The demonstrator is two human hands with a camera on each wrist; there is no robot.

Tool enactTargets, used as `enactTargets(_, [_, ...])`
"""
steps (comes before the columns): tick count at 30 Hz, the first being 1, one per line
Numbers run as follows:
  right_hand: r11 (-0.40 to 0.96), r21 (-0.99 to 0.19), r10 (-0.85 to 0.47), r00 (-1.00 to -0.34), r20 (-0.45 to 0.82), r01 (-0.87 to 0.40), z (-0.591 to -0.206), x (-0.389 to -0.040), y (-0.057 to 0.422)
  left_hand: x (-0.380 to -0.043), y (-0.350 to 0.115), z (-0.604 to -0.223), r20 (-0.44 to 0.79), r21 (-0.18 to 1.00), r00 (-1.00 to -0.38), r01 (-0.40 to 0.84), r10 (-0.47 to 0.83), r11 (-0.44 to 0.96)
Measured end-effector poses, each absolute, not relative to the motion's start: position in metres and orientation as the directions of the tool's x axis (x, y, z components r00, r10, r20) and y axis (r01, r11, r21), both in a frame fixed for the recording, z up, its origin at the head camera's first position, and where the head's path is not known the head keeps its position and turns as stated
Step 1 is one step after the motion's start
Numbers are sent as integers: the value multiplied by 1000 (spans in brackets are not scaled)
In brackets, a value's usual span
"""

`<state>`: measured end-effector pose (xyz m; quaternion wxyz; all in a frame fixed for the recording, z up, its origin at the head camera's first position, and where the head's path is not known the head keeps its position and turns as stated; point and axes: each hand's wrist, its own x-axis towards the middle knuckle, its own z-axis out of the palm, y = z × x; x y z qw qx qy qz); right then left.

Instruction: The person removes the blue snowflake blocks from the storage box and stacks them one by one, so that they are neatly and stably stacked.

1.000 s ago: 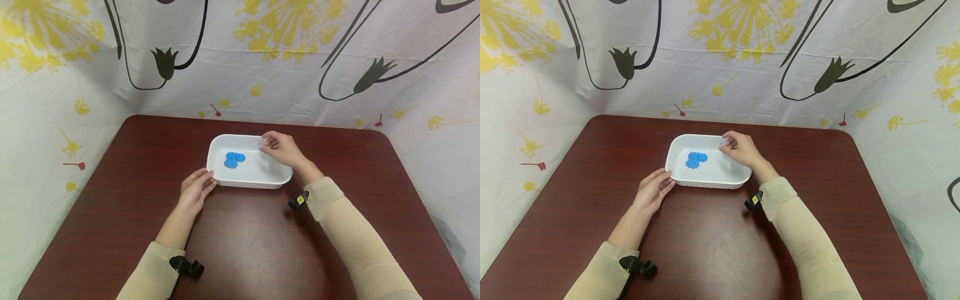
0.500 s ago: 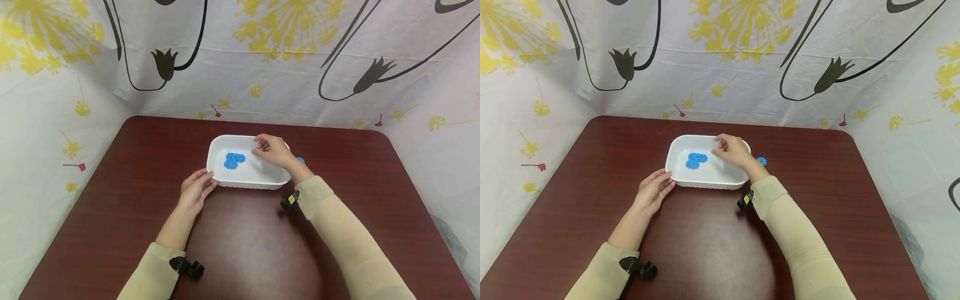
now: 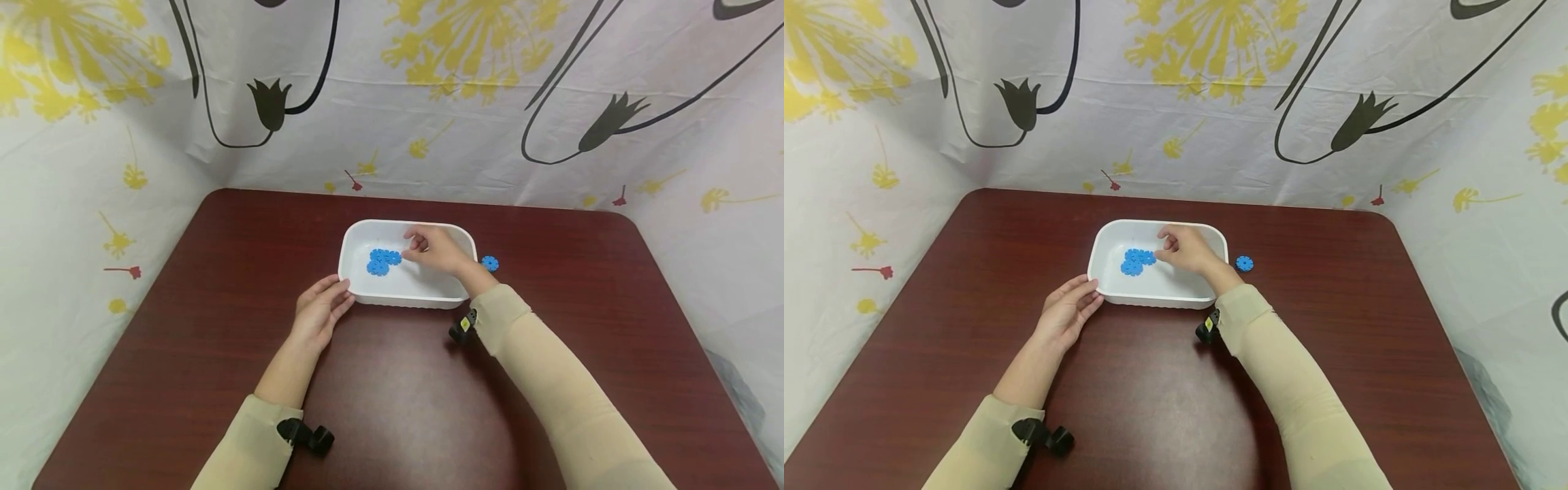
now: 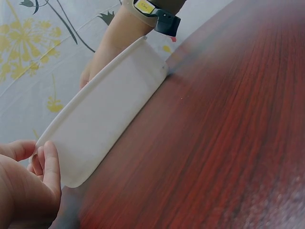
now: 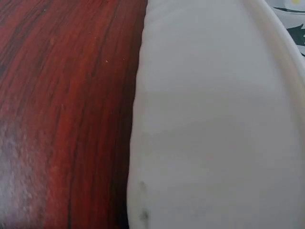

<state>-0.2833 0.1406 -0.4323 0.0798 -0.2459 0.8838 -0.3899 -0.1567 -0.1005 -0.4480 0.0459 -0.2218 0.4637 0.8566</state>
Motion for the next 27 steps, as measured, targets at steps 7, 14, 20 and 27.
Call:
enactTargets(7, [623,-674,-526,-850,15,-397,-441,-288,132,-160,-101,-449,-451,770,-884,-316,-122,-554])
enactTargets(14, [662,-619,-568,-822,-47,-422,-444,-290,124,-160,-102,-448,-449,769,-885,-313,-122,-557])
enactTargets(20, [719,-571,-539,-836,-98,-396,-445,-290,118,-159,-102,-449,-460,759,-880,-320,-120,-567])
enactTargets(27, [749,-513,-535,-839,-98,-418,-446,-289,115,-160,-102,-449,-466,759,-877,-327,-119,-564])
